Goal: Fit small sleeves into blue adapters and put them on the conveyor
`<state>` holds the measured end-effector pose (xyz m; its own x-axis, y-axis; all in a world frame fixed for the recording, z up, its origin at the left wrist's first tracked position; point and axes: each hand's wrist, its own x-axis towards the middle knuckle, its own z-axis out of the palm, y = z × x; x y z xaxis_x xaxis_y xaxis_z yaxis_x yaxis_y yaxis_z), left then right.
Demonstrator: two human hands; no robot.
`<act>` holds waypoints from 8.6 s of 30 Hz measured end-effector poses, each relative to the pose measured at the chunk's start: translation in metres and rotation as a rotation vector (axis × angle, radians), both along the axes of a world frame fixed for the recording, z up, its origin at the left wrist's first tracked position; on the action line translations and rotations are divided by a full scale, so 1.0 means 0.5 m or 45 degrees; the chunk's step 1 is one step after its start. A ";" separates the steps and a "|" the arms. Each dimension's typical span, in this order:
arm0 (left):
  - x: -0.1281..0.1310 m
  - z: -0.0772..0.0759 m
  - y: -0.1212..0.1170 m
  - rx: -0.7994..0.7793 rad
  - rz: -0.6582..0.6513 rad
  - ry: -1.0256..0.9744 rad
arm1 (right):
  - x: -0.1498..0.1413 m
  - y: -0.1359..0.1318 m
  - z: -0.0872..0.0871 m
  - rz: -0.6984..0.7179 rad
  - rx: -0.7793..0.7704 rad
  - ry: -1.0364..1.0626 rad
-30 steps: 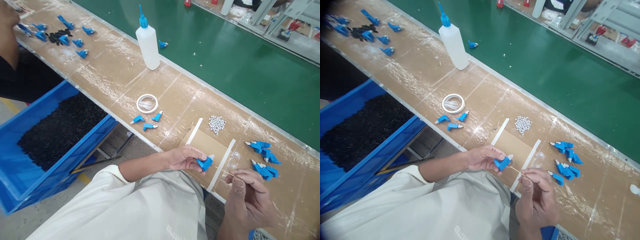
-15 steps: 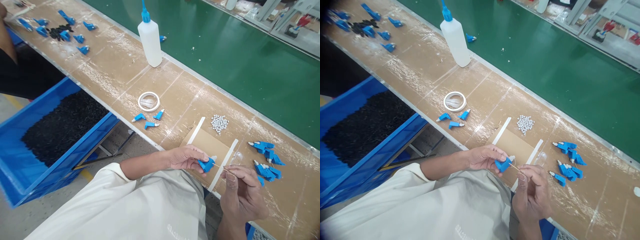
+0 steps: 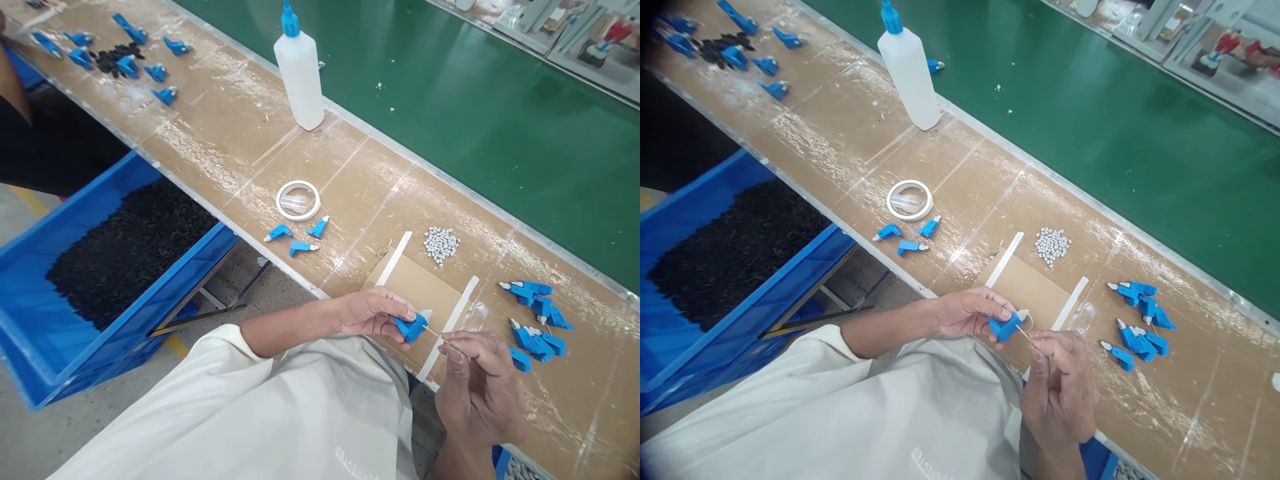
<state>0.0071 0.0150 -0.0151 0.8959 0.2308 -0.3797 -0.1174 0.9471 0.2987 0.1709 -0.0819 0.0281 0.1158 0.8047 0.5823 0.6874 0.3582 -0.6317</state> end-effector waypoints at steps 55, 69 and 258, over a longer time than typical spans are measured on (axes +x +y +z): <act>-0.037 -0.039 0.029 -0.203 0.230 0.044 | 0.158 0.193 -0.107 -0.064 -0.535 -0.438; -0.038 -0.042 0.031 -0.213 0.248 0.043 | 0.147 0.224 -0.087 0.020 -0.771 -0.932; 0.013 0.078 -0.018 0.340 0.554 0.131 | 0.053 0.071 0.057 0.088 -1.079 1.261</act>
<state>0.0136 0.0059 0.0238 0.6566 0.6745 -0.3375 -0.4409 0.7063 0.5539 0.1973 -0.0465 0.0565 0.1445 0.8989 -0.4137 -0.2005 -0.3828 -0.9018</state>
